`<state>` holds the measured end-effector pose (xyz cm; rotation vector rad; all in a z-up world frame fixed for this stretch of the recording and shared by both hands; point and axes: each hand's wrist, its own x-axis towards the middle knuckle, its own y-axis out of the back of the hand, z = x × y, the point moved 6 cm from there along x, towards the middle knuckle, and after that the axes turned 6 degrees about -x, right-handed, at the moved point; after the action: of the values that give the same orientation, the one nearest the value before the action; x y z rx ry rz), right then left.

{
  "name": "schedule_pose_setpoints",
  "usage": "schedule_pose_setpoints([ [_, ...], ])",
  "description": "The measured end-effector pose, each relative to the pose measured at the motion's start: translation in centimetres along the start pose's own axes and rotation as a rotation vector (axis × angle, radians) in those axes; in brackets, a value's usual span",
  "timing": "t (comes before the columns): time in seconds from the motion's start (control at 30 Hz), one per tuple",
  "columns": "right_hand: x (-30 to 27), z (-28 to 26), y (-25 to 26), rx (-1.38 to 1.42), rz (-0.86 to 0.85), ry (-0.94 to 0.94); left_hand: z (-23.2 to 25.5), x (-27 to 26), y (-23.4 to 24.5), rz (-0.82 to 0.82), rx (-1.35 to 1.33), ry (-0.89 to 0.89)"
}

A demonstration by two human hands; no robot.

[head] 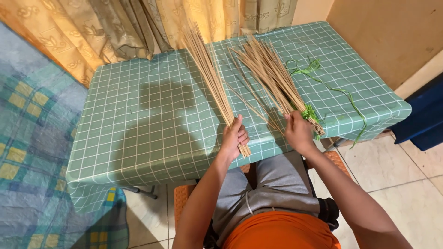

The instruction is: Bundling and tying thin wooden sticks with plastic string on a table.

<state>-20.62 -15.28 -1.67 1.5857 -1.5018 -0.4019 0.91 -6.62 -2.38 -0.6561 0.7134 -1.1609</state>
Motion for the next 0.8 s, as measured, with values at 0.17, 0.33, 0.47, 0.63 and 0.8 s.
schedule_pose_setpoints([
  [0.17, -4.6, -6.7, -0.3, 0.761, -0.163, -0.036, 1.9, -2.0, -2.0, 0.037, 0.003, -0.031],
  [0.33, -7.8, -7.5, -7.1, 0.805, -0.253, 0.121, 2.7, -2.7, -1.9, 0.101, 0.051, -0.066],
  [0.47, -8.6, -6.3, -9.4, 0.561, -0.257, 0.134, 2.9, -2.3, 0.0, 0.119, 0.188, -0.102],
  [0.63, -8.7, -6.7, -7.3, 0.341, -0.297, 0.115, 1.6, -1.8, -0.4, 0.102, 0.118, -0.074],
  [0.8, -9.3, -7.2, -7.0, 0.011, -0.3, 0.215, 1.4, -2.3, -1.7, 0.055, 0.095, -0.08],
])
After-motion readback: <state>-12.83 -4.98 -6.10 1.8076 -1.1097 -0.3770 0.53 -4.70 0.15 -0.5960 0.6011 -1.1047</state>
